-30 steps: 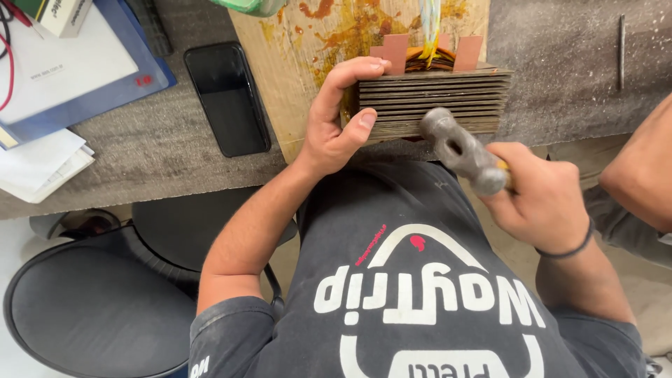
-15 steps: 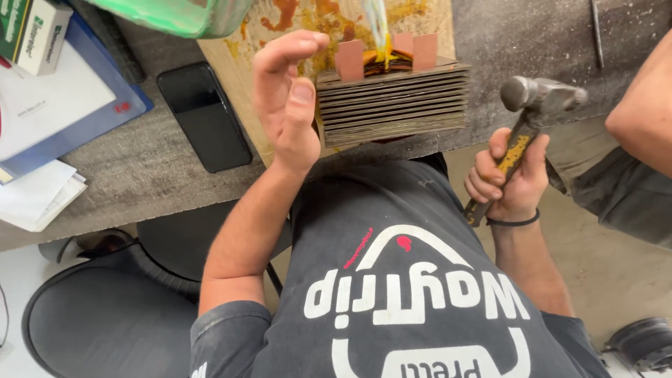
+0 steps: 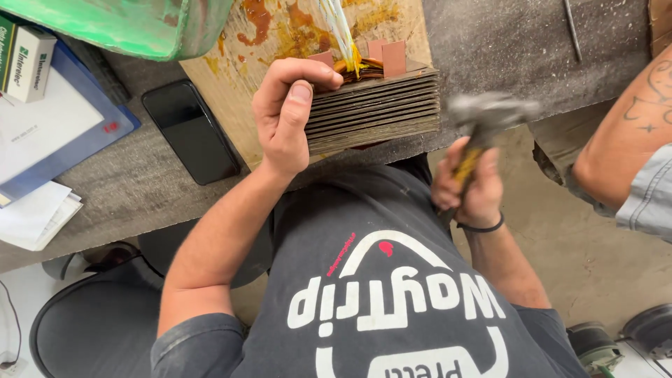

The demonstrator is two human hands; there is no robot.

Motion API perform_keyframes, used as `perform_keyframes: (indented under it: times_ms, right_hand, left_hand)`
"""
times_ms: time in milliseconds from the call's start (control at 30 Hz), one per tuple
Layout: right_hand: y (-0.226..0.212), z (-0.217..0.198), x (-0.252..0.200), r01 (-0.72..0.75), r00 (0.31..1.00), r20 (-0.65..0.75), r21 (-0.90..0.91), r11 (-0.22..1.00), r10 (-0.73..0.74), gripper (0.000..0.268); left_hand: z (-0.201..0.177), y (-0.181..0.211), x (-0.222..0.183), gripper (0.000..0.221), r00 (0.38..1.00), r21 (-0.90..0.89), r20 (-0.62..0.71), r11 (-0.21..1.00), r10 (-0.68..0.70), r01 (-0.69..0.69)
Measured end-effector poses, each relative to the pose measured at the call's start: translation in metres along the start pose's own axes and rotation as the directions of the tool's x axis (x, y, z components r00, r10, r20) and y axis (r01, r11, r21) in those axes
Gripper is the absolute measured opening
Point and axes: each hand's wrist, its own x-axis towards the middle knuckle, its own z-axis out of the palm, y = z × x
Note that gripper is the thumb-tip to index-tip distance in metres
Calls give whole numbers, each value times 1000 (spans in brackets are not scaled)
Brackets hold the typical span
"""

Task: Assembling a laminated metal core by inserting plates and seating them with a hammer

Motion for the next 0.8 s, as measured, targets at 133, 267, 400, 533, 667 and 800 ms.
perform_keyframes:
  times_ms: [133, 267, 400, 533, 667, 800]
  right_hand:
    - [-1, 2, -6, 25, 1000, 3, -82, 996, -25, 53]
    - [7, 15, -4, 119, 992, -43, 66, 991, -116, 48]
    - [48, -24, -14, 84, 993, -82, 53, 995, -79, 59]
    - [41, -26, -12, 164, 983, -91, 55, 985, -159, 57]
    - [44, -22, -10, 143, 981, -133, 10, 990, -141, 59]
    - [31, -15, -2, 158, 958, -216, -151, 976, -189, 53]
  left_hand:
    - [0, 2, 4, 30, 999, 51, 49, 999, 12, -14]
    - [-2, 1, 5, 29, 999, 46, 45, 999, -14, 11]
    - [-1, -10, 12, 32, 992, -34, 7, 991, 129, -129]
    - [-1, -9, 13, 32, 992, -26, 13, 992, 126, -126]
    - [0, -9, 15, 32, 990, -34, 5, 989, 144, -143]
    - [1, -10, 11, 31, 989, -24, -21, 989, 146, -146]
